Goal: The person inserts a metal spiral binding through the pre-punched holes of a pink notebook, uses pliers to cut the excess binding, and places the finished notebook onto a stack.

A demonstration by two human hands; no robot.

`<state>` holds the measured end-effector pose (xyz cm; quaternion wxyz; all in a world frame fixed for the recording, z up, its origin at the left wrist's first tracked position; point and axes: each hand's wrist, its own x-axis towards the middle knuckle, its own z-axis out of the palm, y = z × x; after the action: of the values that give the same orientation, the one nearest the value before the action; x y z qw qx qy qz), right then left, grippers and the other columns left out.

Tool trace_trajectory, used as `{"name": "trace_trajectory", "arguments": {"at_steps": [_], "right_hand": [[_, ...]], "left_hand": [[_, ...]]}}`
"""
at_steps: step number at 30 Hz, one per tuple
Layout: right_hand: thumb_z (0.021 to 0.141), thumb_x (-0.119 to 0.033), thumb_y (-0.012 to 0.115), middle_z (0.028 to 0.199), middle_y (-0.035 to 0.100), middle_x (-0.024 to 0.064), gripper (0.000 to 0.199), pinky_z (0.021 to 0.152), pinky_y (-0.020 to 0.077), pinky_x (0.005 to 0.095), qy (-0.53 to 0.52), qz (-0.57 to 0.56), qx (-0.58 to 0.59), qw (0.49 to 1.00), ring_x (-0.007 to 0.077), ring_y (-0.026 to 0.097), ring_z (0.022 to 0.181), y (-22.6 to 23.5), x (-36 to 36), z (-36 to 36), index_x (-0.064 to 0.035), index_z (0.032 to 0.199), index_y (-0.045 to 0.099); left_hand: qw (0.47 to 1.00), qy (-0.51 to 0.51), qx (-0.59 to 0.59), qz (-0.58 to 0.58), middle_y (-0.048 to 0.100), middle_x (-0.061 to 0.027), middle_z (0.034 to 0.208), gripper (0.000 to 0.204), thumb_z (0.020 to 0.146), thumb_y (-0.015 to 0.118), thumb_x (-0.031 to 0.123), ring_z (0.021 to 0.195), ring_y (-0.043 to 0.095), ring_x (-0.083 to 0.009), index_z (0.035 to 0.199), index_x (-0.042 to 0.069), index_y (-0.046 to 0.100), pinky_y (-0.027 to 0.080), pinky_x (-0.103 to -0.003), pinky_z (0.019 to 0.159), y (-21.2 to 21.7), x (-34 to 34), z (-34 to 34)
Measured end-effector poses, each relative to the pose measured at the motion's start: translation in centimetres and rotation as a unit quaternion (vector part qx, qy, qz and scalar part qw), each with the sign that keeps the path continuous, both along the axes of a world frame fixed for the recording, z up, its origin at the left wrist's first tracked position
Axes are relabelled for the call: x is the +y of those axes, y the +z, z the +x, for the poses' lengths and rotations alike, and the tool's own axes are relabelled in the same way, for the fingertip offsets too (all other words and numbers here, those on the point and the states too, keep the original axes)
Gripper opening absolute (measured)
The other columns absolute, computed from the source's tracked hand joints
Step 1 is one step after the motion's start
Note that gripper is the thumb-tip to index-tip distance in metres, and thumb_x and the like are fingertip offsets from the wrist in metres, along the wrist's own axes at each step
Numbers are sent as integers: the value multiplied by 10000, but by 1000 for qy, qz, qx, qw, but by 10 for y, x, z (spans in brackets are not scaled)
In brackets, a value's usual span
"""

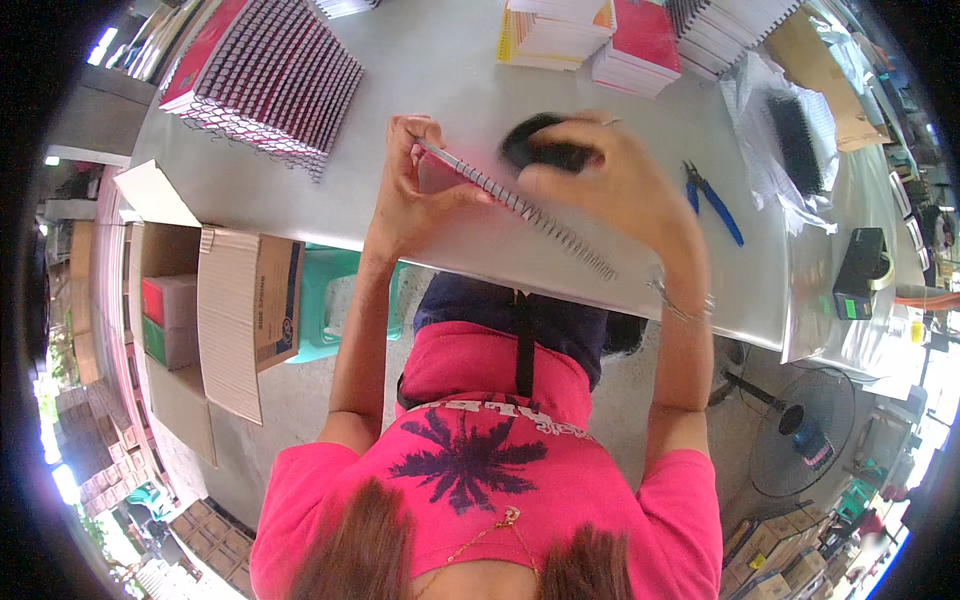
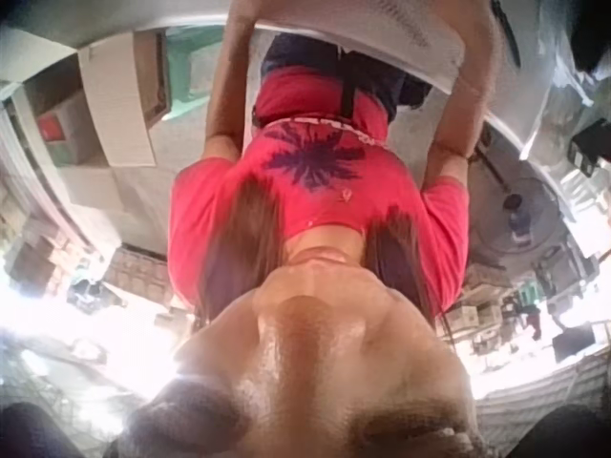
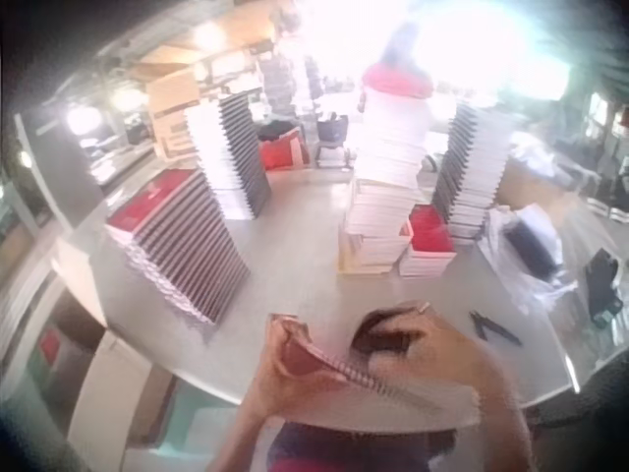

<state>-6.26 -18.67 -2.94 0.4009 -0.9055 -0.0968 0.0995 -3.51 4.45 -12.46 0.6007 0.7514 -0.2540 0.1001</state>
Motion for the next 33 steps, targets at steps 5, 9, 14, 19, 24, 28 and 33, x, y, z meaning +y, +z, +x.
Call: {"name": "trace_trajectory", "arguments": {"at_steps": [5,9,14,19,24,28,33], "right_hand": [[811,-228,756,1137,613,67,430,925,443,298,46,289,63,954,167,572,1038,-17,-10,-16,-7,1164,650],[804,-221,757,1166,587,86,422,961,429,313,71,207,-18,976,194,559,1109,-7,3,-22,-23,1162,656],[790,-199,761,1161,586,118,404,953,437,331,90,121,-32,988,217,560,1113,1,14,-29,-41,1150,667],[789,-202,755,1175,583,130,388,935,446,321,13,190,35,981,225,557,1116,-15,0,-11,-44,1134,675],[777,-189,764,1190,583,102,382,937,453,321,26,105,-26,994,209,558,1114,-6,9,-12,-41,1119,681],[782,-222,756,1162,599,117,385,894,456,319,58,149,-46,986,223,574,1067,-2,17,-27,-23,1104,682],[789,-241,748,1095,624,121,390,870,460,320,34,57,-145,987,221,584,1038,-4,27,-21,-9,1096,683]], "left_hand": [[998,-4,41,-43,426,-67,1079,784,514,949,207,1046,451,-223,1097,67,443,400,-343,938,-4,-7,-2],[995,-13,73,-60,408,-63,1110,883,530,945,200,1071,428,-197,1189,79,371,377,-327,960,-6,-5,-1],[993,-37,56,-93,378,-69,1151,940,525,947,168,1101,408,-200,1228,77,329,353,-322,989,-12,-2,5],[993,-47,61,-91,365,-62,1194,981,518,956,153,1170,395,-202,1252,73,311,312,-320,1049,-6,-7,0],[986,-61,104,-115,362,-59,1227,974,536,950,148,1228,378,-199,1266,69,312,286,-322,1083,-6,-6,0],[975,-86,126,-159,360,-60,1255,961,548,942,137,1270,354,-193,1275,63,317,259,-320,1108,-11,-3,0],[981,-88,125,-123,376,-56,1268,967,558,934,137,1272,358,-183,1311,72,331,251,-313,1108,-6,-4,-2]]}}
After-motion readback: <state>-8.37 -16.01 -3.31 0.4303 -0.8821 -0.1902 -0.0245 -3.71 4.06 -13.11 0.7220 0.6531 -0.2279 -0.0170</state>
